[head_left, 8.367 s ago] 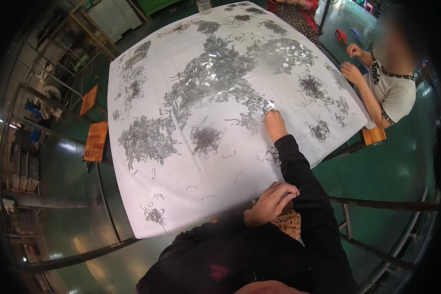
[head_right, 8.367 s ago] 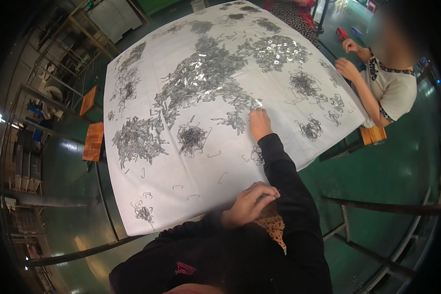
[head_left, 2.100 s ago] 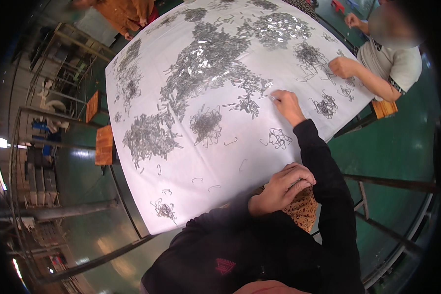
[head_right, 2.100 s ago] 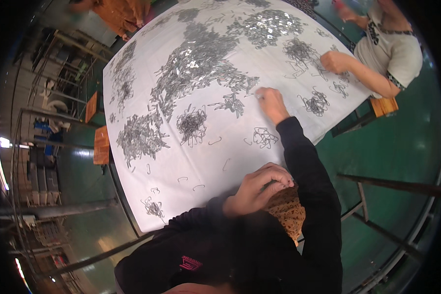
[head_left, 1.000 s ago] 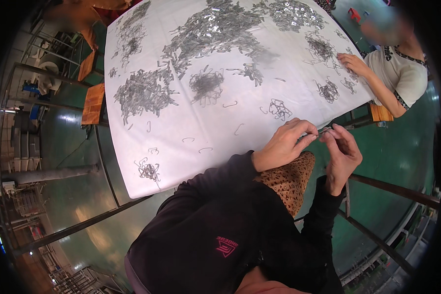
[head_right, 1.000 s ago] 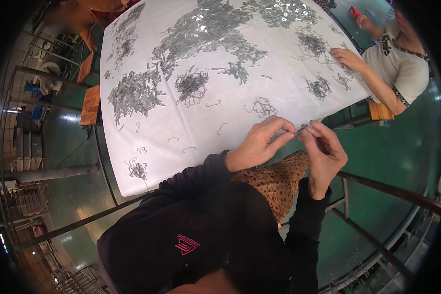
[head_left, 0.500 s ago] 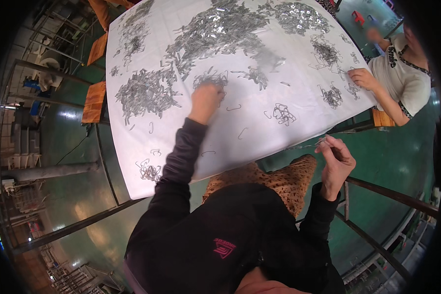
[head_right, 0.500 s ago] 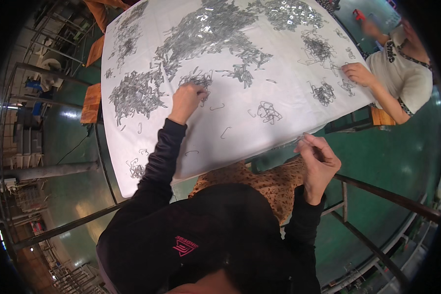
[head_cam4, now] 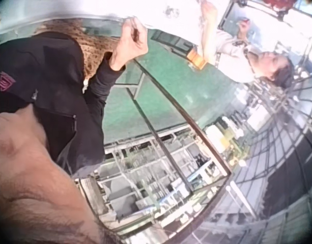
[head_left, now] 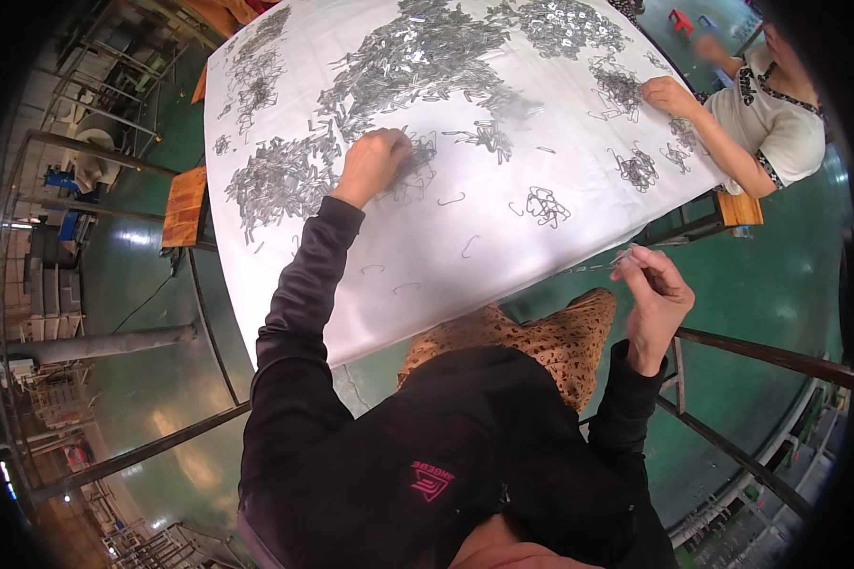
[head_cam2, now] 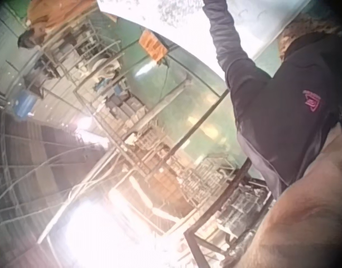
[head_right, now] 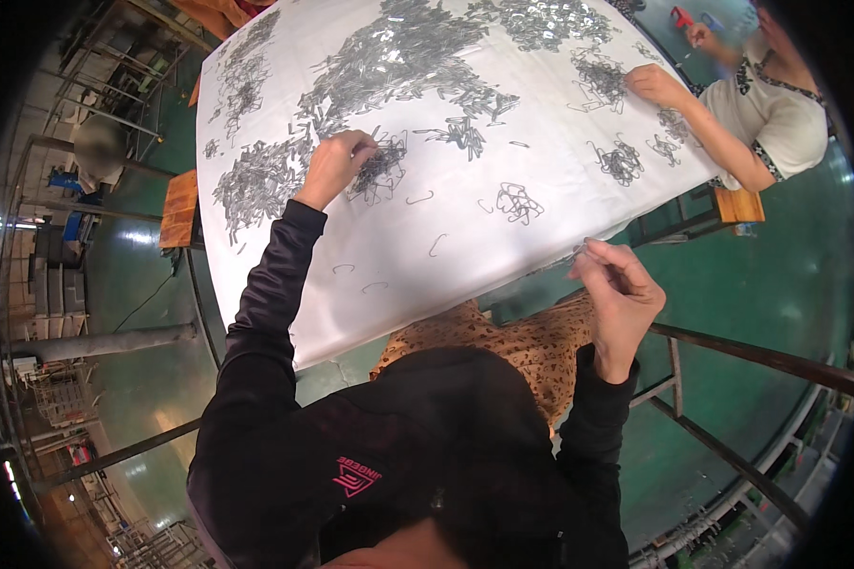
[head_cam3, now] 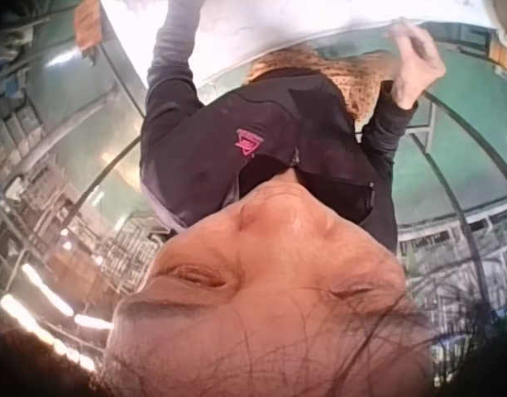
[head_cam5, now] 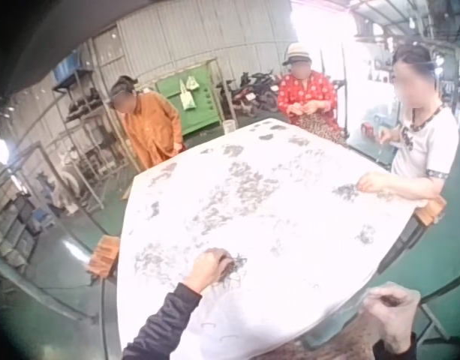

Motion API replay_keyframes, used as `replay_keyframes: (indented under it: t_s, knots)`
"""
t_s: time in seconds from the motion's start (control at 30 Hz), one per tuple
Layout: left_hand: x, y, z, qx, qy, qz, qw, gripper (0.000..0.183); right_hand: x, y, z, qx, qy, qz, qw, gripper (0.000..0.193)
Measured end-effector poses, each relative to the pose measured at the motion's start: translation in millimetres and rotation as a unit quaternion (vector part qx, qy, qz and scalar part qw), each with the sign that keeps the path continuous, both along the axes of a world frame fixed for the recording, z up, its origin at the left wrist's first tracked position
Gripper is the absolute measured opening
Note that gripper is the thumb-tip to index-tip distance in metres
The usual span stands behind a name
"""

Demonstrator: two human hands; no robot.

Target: The person repeatedly picks small metallic pieces from a large white sheet and places them into a small woven basket. The person works alongside two others at a table in a factory setting.

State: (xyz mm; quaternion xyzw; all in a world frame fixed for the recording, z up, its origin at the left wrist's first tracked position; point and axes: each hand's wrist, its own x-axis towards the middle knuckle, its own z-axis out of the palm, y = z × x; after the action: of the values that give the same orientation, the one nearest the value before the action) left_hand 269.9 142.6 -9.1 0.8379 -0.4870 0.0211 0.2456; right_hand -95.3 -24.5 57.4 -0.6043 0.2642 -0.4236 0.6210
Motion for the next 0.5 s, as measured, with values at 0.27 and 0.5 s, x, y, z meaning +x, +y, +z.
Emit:
replay_keyframes:
  t_s: [0.27, 0.5]
  knots:
    - [-43, 6, 26, 0.007, 0.229, -0.044, 0.972, 0.017, -7, 0, 10, -0.032, -0.008, 0.006, 0.999, 0.021]
    - [-82, 40, 22, 0.151, 0.162, -0.143, 0.965, 0.014, -11, 2, 11, -0.051, -0.022, -0.001, 0.998, 0.022]
